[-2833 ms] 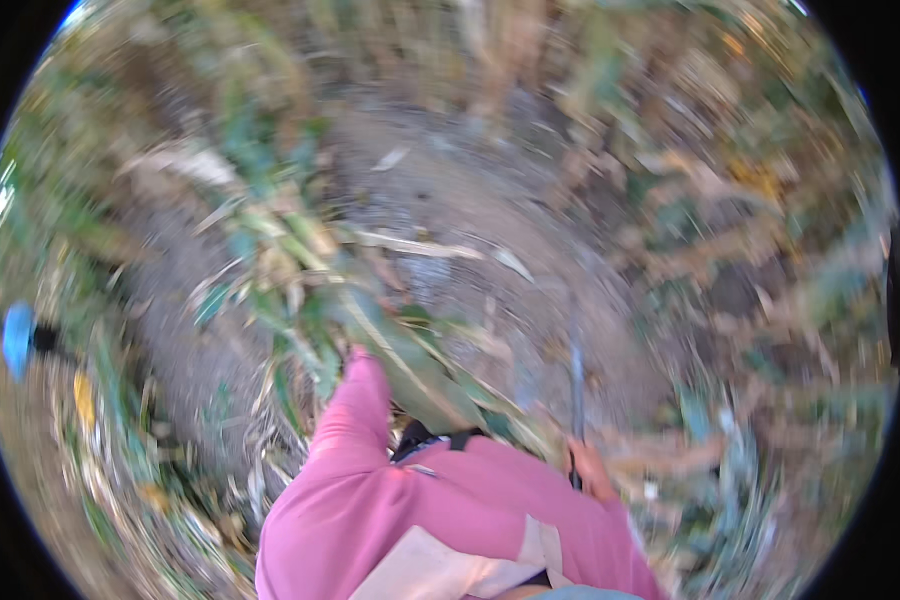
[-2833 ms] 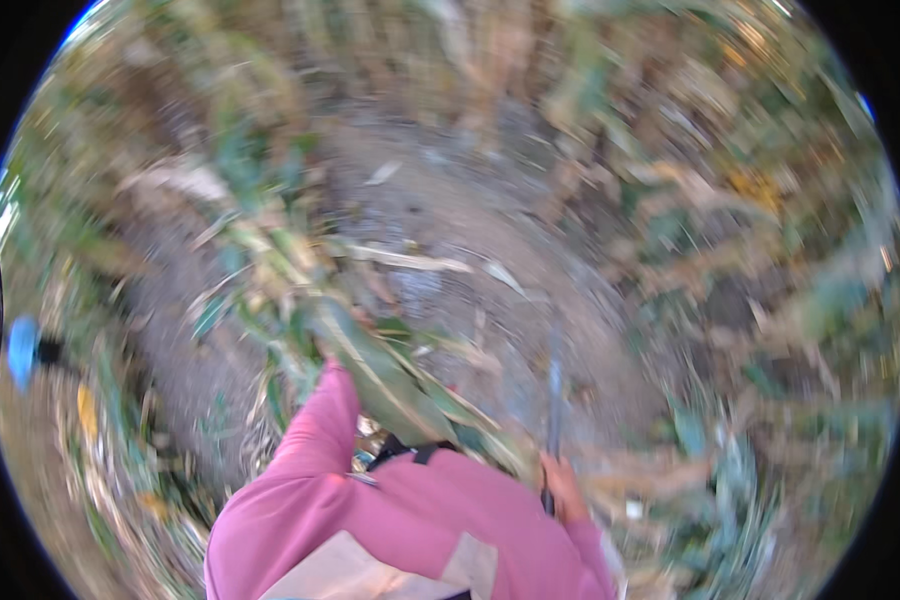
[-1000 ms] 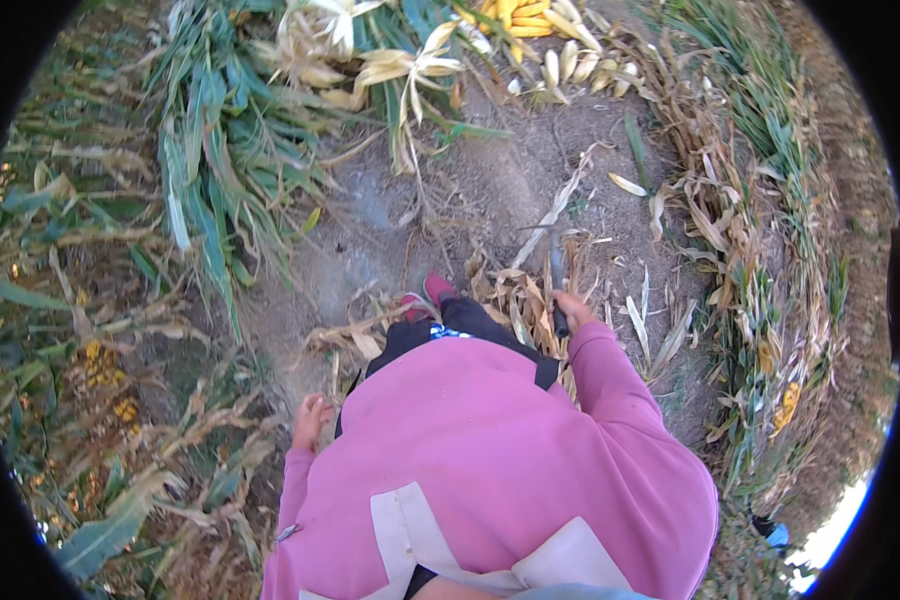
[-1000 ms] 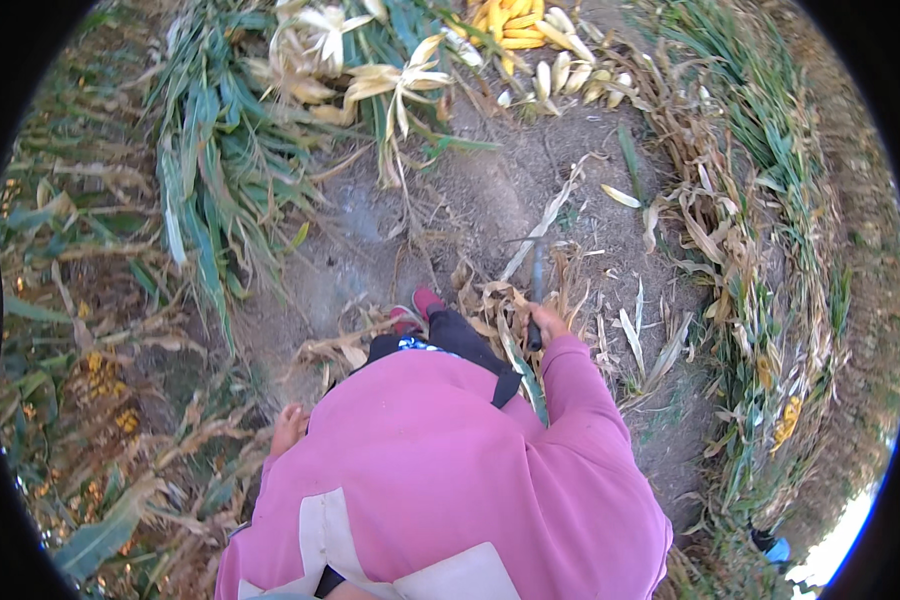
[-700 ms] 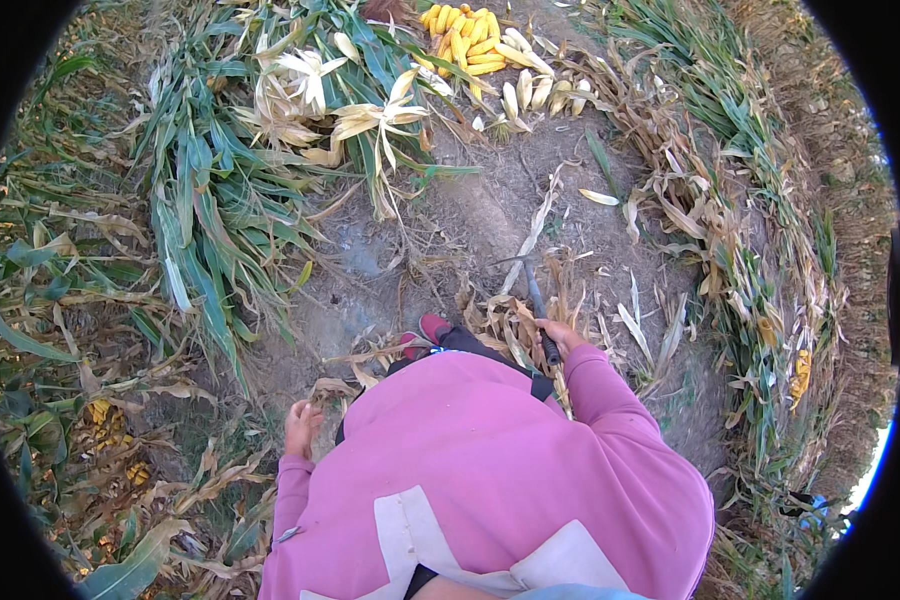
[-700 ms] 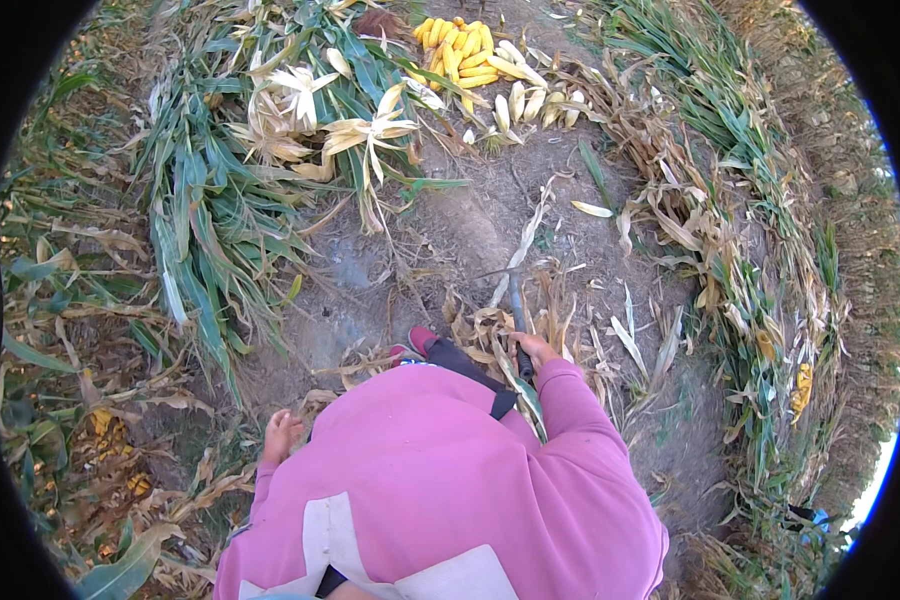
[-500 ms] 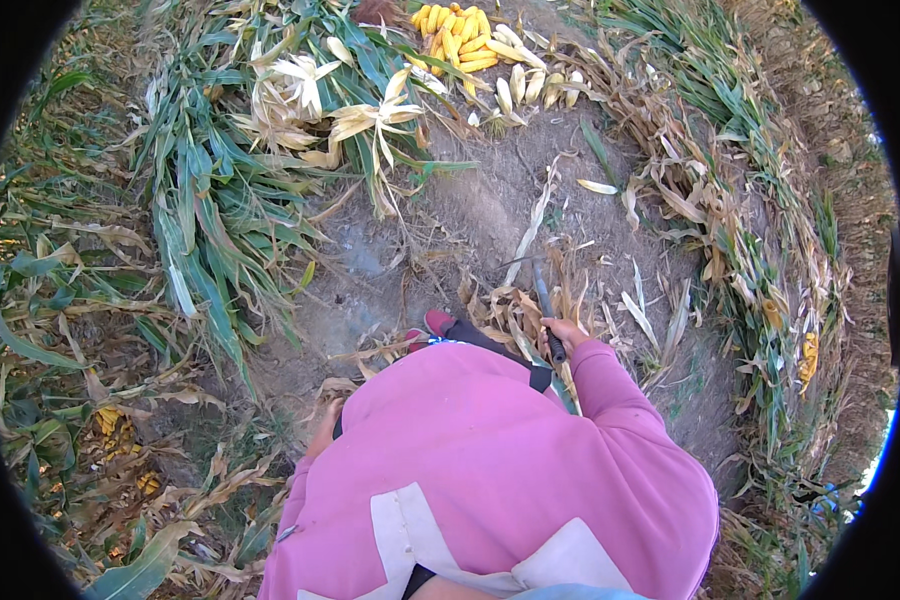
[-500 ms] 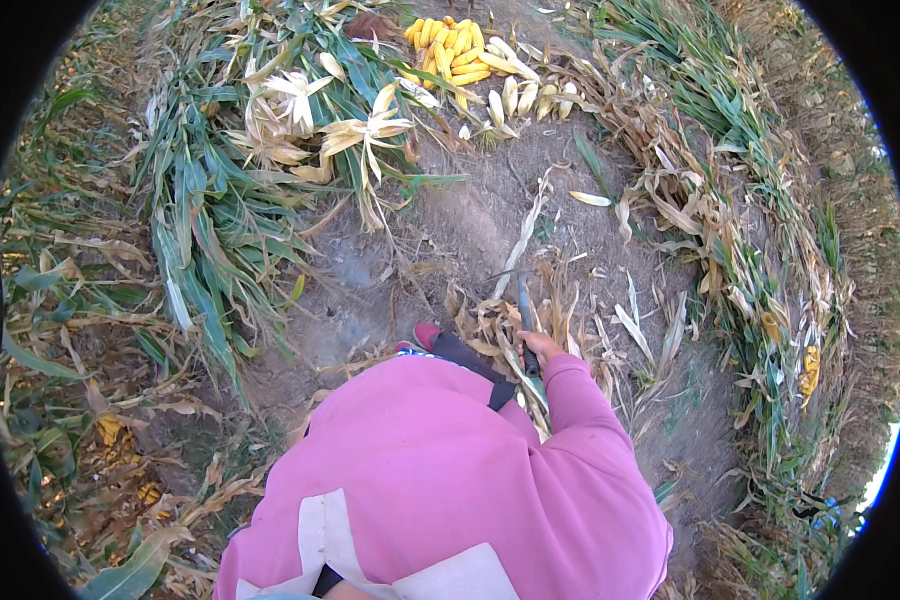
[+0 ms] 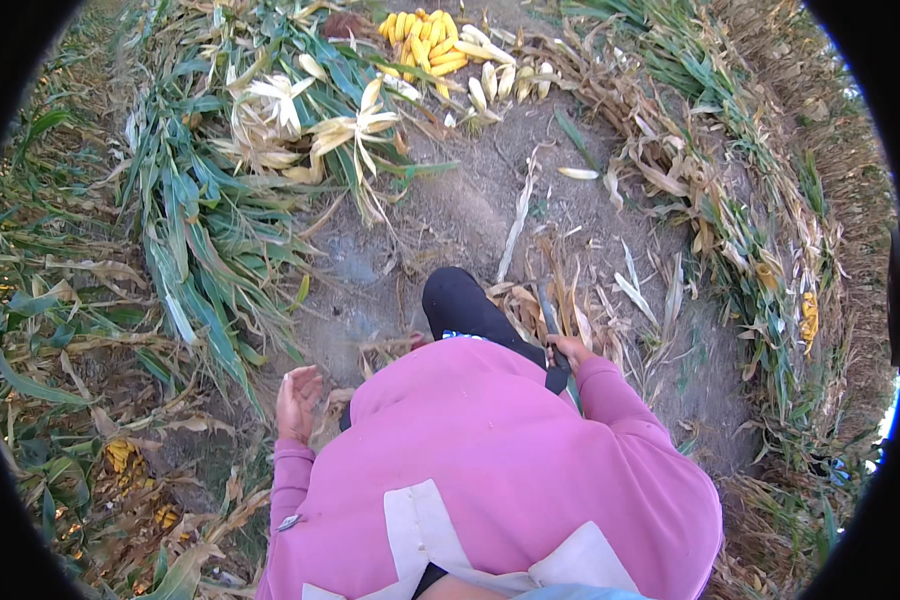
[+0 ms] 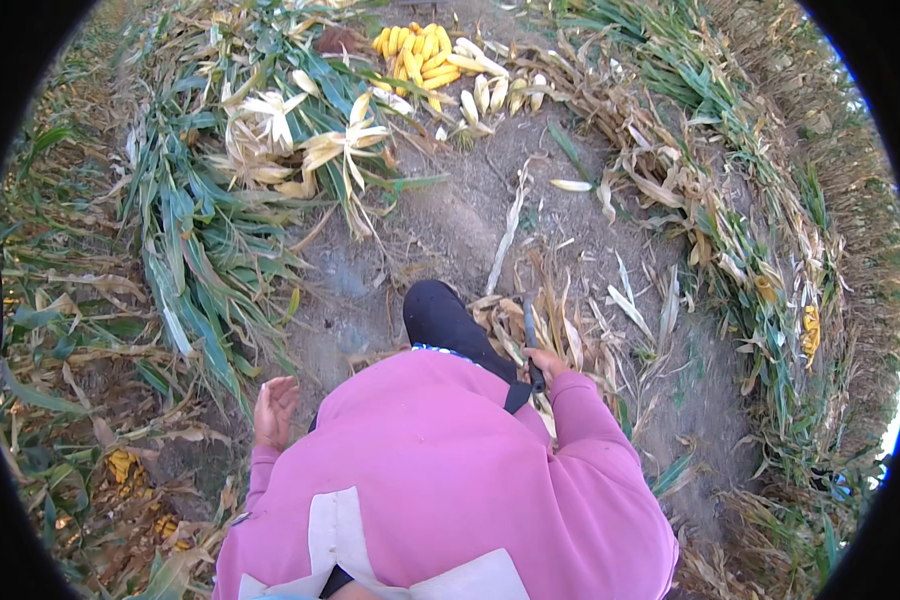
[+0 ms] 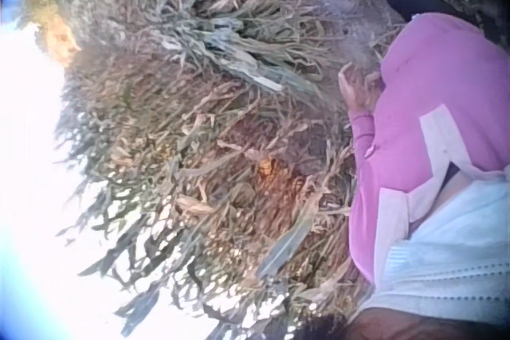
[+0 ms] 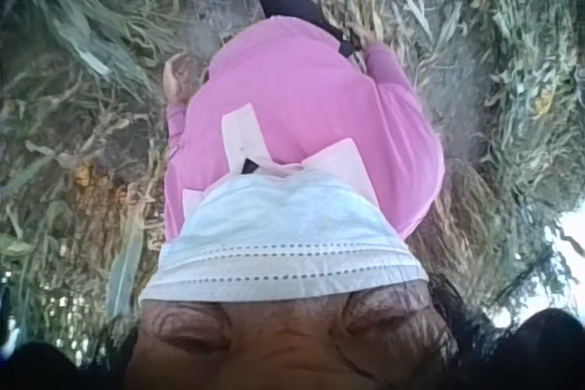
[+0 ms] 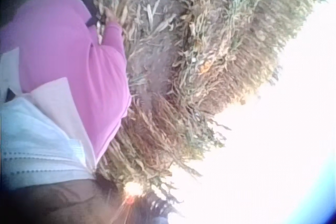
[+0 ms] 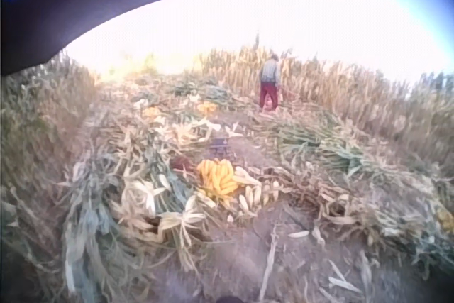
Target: The person walks through a cornfield, uses a sickle to cut corn stalks, removes the cobs, and drops them onto a growing pile on the ground. The person repeats this process multiple times while moving between rows.
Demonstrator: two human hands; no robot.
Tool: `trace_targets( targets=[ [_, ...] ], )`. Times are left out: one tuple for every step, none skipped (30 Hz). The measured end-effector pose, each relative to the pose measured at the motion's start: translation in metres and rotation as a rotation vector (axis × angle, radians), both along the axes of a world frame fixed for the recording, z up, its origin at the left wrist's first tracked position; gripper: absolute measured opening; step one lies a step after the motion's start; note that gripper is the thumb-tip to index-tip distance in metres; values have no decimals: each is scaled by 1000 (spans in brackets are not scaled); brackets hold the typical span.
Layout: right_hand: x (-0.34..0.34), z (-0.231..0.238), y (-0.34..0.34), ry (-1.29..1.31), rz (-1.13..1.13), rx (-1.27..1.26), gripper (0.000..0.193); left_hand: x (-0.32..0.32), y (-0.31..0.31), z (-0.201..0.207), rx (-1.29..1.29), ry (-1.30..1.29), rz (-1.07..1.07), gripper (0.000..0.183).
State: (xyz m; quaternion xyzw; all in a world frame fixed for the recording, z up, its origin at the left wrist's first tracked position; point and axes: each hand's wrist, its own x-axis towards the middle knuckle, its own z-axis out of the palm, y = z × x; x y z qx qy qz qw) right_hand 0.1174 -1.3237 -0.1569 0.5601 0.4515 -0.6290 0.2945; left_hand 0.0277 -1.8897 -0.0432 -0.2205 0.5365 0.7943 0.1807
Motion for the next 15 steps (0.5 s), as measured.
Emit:
trace_targets(
  targets=[
    [-4, 4, 0, 1, -27, -23, 21, -9, -16, -13, -150, -53, -69, 33],
    [-8, 9, 0, -13, -29, -1, 23, -13, -34, -28, -263, -35, -156, 32],
    [-13, 16, 1, 42, 24, -27, 23, -15, -52, -45, -384, -27, -231, 31],
    [-20, 23, 0, 60, 10, 16, 23, -14, -67, -64, -444, -55, -255, 29],
    [-27, 30, -1, 24, 9, 109, 23, -6, -80, -82, -540, -168, -270, 27],
    [-35, 38, -2, 94, -69, 99, 23, 5, -92, -97, -528, -207, -238, 24],
    [-42, 46, -2, 136, -134, 113, 23, 16, -102, -110, -540, -337, -207, 22],
    [-48, 53, -3, 166, -202, 113, 23, 28, -109, -120, -561, -310, -250, 22],
    [-56, 58, -2, 186, -212, 116, 23, 37, -112, -128, -577, -303, -297, 23],
    [-63, 61, 0, 217, -202, 154, 23, 43, -113, -134, -551, -309, -303, 24],
    [-70, 63, 5, 248, -212, 160, 22, 46, -109, -137, -524, -316, -307, 25],
    [-80, 60, 8, 255, -228, 210, 22, 44, -103, -138, -497, -322, -309, 26],
    [-93, 55, 14, 284, -255, 219, 22, 36, -95, -138, -527, -279, -343, 25],
    [-106, 49, 20, 318, -285, 236, 22, 24, -86, -137, -558, -235, -373, 25],
    [-119, 41, 27, 290, -248, 252, 21, 10, -74, -134, -605, -220, -395, 25]
  ],
)
